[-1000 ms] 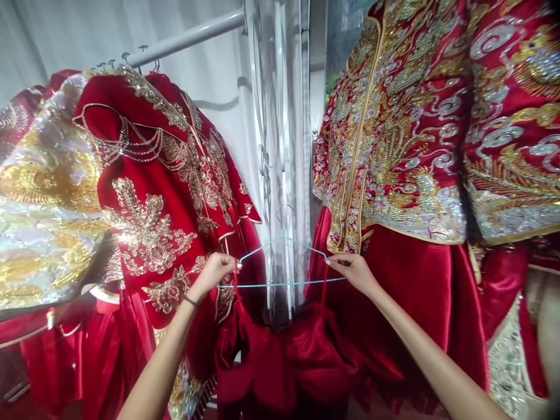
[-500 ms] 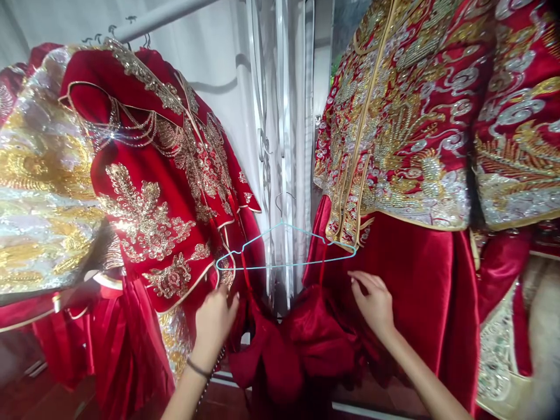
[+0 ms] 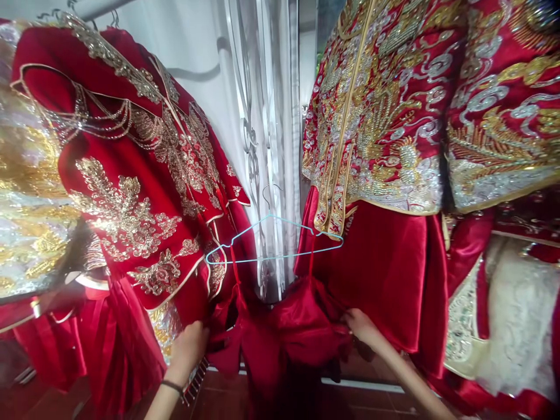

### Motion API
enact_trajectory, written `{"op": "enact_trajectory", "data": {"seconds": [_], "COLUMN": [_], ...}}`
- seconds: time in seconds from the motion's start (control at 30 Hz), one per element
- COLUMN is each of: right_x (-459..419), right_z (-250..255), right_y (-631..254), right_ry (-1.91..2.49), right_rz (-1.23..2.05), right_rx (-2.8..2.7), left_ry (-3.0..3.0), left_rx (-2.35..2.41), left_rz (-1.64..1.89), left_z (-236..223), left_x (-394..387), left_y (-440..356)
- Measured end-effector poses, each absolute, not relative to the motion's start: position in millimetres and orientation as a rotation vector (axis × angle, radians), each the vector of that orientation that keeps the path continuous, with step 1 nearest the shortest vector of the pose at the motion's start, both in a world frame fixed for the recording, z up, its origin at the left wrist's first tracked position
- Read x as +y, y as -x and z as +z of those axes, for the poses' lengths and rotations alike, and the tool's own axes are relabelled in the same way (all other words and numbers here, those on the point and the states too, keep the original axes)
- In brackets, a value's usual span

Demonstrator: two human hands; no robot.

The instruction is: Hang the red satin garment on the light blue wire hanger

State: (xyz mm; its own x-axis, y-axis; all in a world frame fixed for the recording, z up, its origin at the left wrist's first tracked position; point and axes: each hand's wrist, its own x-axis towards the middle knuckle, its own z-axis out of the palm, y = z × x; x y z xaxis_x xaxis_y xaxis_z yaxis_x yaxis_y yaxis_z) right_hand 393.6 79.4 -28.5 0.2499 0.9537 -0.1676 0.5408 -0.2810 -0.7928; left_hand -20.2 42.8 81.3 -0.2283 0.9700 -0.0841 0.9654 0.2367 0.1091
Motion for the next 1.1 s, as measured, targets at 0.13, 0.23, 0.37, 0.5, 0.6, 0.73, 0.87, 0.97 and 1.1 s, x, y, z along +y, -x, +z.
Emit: {"op": "enact_trajectory", "data": {"seconds": [0.13, 0.23, 0.37, 0.5, 0.6, 0.73, 0.87, 0.97, 1.1], "right_x": [60, 47, 38, 32, 27, 26, 34, 39, 37], "right_z": [16, 43, 44, 25, 22, 28, 25, 21, 22], "right_y": [-408, -412, -414, -410, -398, -380, -379, -388, -393], "right_ry": [1.615, 1.321, 1.056, 0.924, 0.870, 0.870, 1.215, 1.671, 2.198], "right_rz": [1.111, 1.272, 1.425, 1.417, 1.368, 1.358, 1.135, 0.741, 0.299], "right_rx": [-1.054, -0.754, -0.505, -0.515, -0.534, -0.577, -0.702, -0.977, -1.311], "left_ry": [-1.564, -1.029, -0.624, -0.458, -0.504, -0.607, -0.617, -0.596, -0.604], "left_rx": [2.064, 1.678, 1.297, 1.059, 0.985, 0.973, 0.969, 0.949, 0.935], "left_rz": [0.688, 1.071, 1.211, 1.218, 1.251, 1.300, 1.377, 1.415, 1.413], "left_z": [93, 102, 109, 112, 111, 106, 101, 98, 96], "left_x": [58, 62, 52, 37, 29, 25, 23, 24, 26], "left_y": [37, 36, 19, 1, -10, -20, -25, -25, -23]}}
